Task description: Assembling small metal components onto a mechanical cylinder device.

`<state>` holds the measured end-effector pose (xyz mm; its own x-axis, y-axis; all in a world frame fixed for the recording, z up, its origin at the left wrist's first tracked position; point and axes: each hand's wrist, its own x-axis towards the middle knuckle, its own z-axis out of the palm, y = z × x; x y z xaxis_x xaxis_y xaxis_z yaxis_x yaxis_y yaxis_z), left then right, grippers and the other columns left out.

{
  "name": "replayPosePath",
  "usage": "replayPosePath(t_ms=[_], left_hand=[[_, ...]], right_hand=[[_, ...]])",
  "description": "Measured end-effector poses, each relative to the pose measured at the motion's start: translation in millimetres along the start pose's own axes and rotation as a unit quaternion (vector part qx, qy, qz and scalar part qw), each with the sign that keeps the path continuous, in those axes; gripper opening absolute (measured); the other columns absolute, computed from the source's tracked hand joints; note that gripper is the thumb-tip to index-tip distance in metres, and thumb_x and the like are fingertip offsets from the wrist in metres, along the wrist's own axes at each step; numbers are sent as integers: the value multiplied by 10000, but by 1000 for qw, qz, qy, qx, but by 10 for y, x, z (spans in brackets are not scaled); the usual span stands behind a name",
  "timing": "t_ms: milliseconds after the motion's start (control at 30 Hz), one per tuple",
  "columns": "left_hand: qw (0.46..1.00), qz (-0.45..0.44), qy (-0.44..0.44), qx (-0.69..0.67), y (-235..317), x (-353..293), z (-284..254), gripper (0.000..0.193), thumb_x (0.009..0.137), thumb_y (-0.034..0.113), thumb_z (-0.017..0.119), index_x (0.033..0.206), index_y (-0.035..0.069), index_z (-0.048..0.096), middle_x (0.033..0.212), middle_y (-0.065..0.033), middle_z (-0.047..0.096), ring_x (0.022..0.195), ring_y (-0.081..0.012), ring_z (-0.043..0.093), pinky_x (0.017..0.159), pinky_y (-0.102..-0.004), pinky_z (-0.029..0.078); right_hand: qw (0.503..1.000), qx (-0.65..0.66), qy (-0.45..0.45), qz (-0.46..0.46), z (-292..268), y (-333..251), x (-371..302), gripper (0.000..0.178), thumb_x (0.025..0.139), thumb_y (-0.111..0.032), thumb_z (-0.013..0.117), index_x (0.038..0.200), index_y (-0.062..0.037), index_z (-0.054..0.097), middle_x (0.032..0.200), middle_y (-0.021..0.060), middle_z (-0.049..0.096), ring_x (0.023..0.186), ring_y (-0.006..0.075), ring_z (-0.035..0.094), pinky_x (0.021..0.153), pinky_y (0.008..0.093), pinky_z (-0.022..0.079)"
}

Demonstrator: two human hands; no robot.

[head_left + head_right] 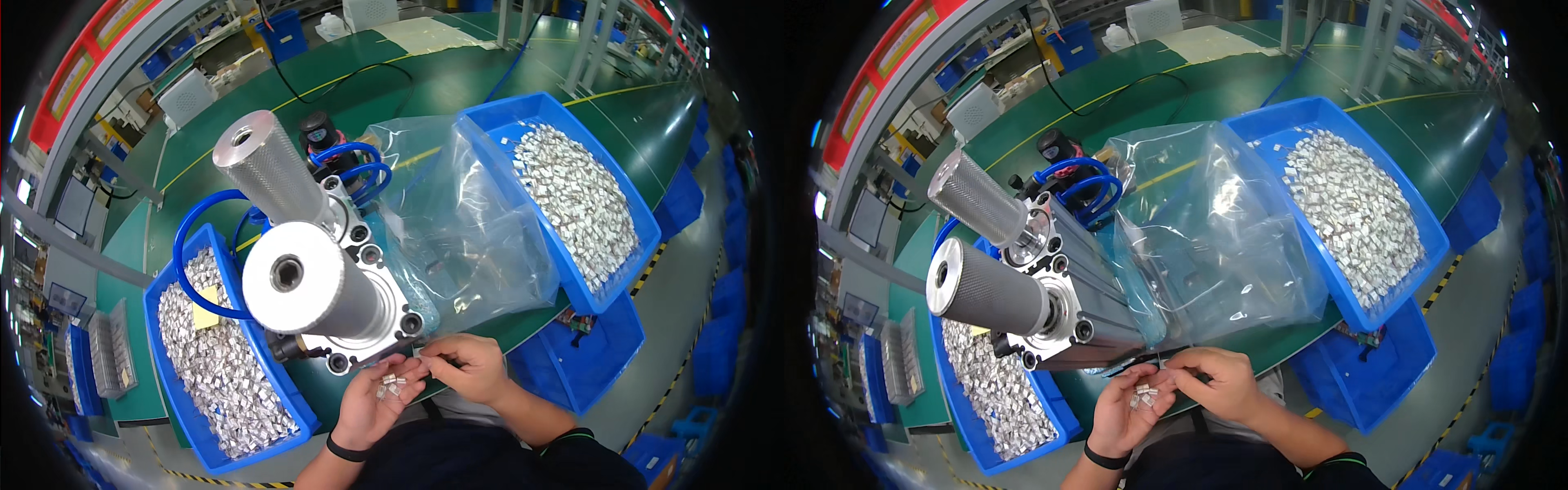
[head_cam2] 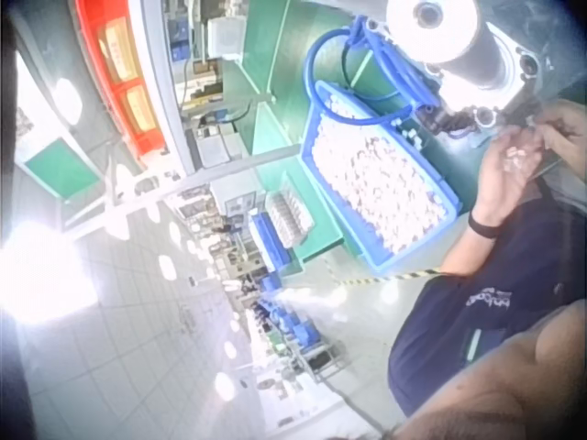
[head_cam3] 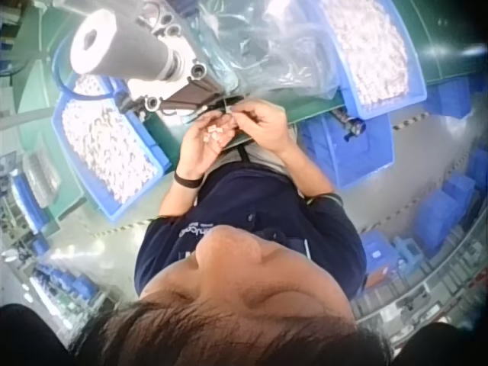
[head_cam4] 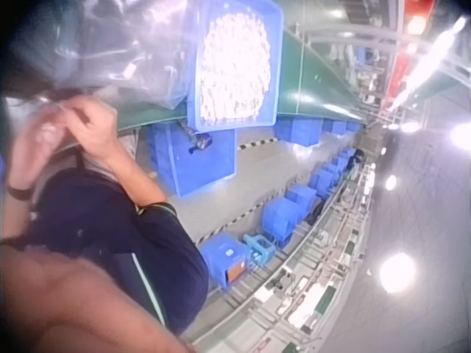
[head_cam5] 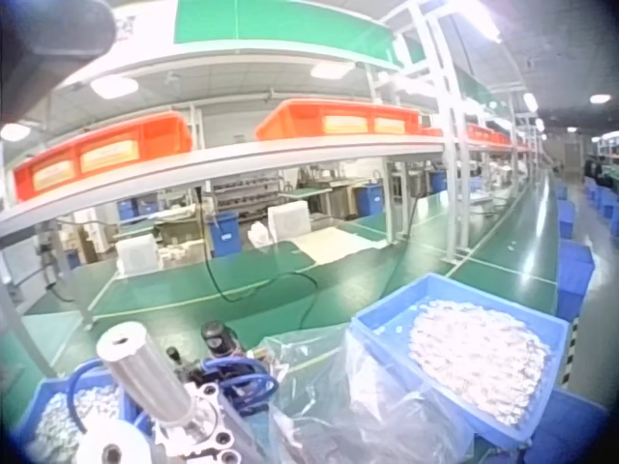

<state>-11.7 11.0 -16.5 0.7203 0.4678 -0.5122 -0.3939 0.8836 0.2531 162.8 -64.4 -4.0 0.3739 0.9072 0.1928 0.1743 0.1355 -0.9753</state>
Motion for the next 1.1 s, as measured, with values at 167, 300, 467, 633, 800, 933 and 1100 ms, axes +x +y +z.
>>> replayPosePath(t_ms=[167,300,467,633,800,933,1100], left_hand=[[1000,-20,-4,-3,34,-24,105,309,959,160,408,1126,-61,547,1248,-283,550,1201,-420,531,1024,-488,466],[1000,-21,-23,-2,13,-22,194,348,961,160,391,1202,-67,497,1287,-286,521,1252,-441,481,1078,-506,410],[992,-28,-126,-8,-10,14,142,421,972,181,378,1306,-75,394,1302,-273,500,1241,-383,499,1016,-438,452],[997,1,-75,30,12,-60,131,426,963,170,397,1327,-53,399,1296,-256,507,1158,-319,558,978,-411,470],[993,51,-30,104,-15,-95,227,344,946,59,477,1278,-31,491,1171,-194,579,970,-231,610,874,-340,503],[989,67,-24,127,-89,-35,68,172,946,99,569,1046,-21,642,868,-102,643,730,-154,569,646,-270,444],[994,40,-21,103,-41,-27,70,180,970,138,562,921,-9,653,743,-66,596,611,-110,479,503,-235,348]], right_hand=[[946,-279,28,-161,-906,-608,-75,184,779,-30,719,961,-16,698,819,97,697,678,216,666,623,289,532],[890,-403,172,-126,-755,-809,70,239,766,-79,735,989,-29,663,911,91,633,708,199,574,619,320,468],[947,-290,-59,-128,-39,-425,-53,226,782,-111,720,995,-59,666,876,92,583,784,291,585,686,367,487],[951,-264,-90,-134,13,-270,-1,175,797,-132,720,948,-48,688,830,93,595,774,266,606,669,340,494],[972,102,-72,201,5,-210,-44,136,856,-107,703,951,-11,683,864,78,683,682,129,652,604,263,524],[977,93,-50,185,77,-212,-75,84,880,-39,679,948,9,687,873,65,679,727,79,648,584,211,511],[993,-44,-110,-15,9,-191,-118,142,844,-48,693,982,-14,698,947,102,696,798,179,683,677,263,542]])
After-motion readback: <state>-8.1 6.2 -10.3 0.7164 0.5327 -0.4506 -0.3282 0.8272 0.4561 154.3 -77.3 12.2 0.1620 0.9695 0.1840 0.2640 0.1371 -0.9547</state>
